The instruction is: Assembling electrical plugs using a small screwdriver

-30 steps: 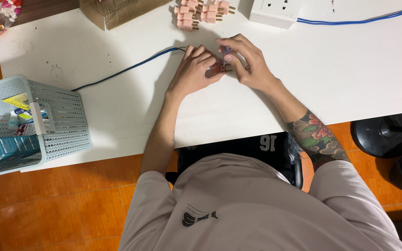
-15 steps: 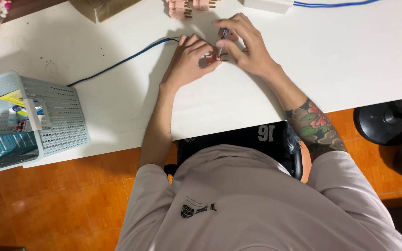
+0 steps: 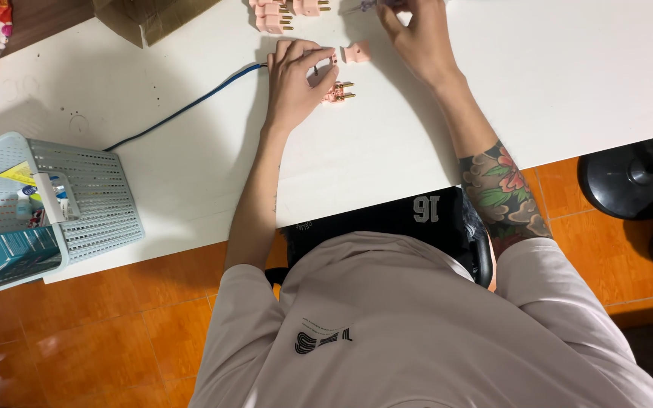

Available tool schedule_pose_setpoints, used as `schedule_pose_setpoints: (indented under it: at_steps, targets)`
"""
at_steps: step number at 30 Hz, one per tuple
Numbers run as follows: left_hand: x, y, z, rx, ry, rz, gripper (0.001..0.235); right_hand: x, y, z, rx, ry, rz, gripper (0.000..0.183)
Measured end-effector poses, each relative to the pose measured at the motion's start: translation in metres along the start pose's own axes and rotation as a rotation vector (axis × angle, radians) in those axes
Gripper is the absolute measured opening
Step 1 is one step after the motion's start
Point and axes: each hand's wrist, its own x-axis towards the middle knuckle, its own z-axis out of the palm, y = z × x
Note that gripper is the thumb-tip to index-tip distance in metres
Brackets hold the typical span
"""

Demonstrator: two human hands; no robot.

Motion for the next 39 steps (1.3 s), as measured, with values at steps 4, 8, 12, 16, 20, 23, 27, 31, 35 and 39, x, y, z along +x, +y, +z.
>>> schedule_pose_setpoints:
  at_steps: [4,8,12,16,20,23,27,31,35,39]
  targets:
    - [0.000,0.002,-0.007,-0.001,-0.027,0.003,0.036,-0.003,-0.001,-0.003,-0.119,-0.098,0.057,0.017]
    - [-0.003,-0.015,-0.028,0.039,-0.042,0.086,0.040,-0.006,0.005,-0.001,-0.395,-0.188,0.047,0.040]
    - [-0.013,-0.038,-0.077,0.166,-0.027,0.022,0.025,-0.009,0.016,-0.002,-0.571,-0.212,-0.066,0.033]
    - [-0.026,-0.059,-0.089,0.143,-0.086,-0.128,0.029,-0.008,0.010,-0.006,-0.589,-0.238,-0.209,0.038]
    - [-0.031,-0.062,-0.082,0.157,-0.101,-0.089,0.015,-0.013,0.012,-0.001,-0.587,-0.305,-0.336,0.038]
    - [-0.028,-0.059,-0.083,0.136,-0.113,-0.091,0.013,-0.011,0.010,-0.006,-0.635,-0.330,-0.318,0.039]
    - [-0.021,-0.035,-0.099,-0.168,-0.127,-0.132,0.017,-0.007,-0.010,-0.004,-0.500,-0.310,-0.258,0.047]
    - [-0.013,-0.010,-0.100,-0.332,-0.149,-0.165,0.015,-0.008,-0.037,0.017,-0.238,-0.249,-0.285,0.025]
    - [-0.010,0.004,-0.089,-0.387,-0.126,-0.018,0.017,-0.018,-0.041,0.039,-0.205,-0.259,-0.304,0.041]
    - [-0.008,0.016,-0.080,-0.456,-0.133,0.044,0.018,-0.021,-0.046,0.046,-0.270,-0.171,-0.418,0.040]
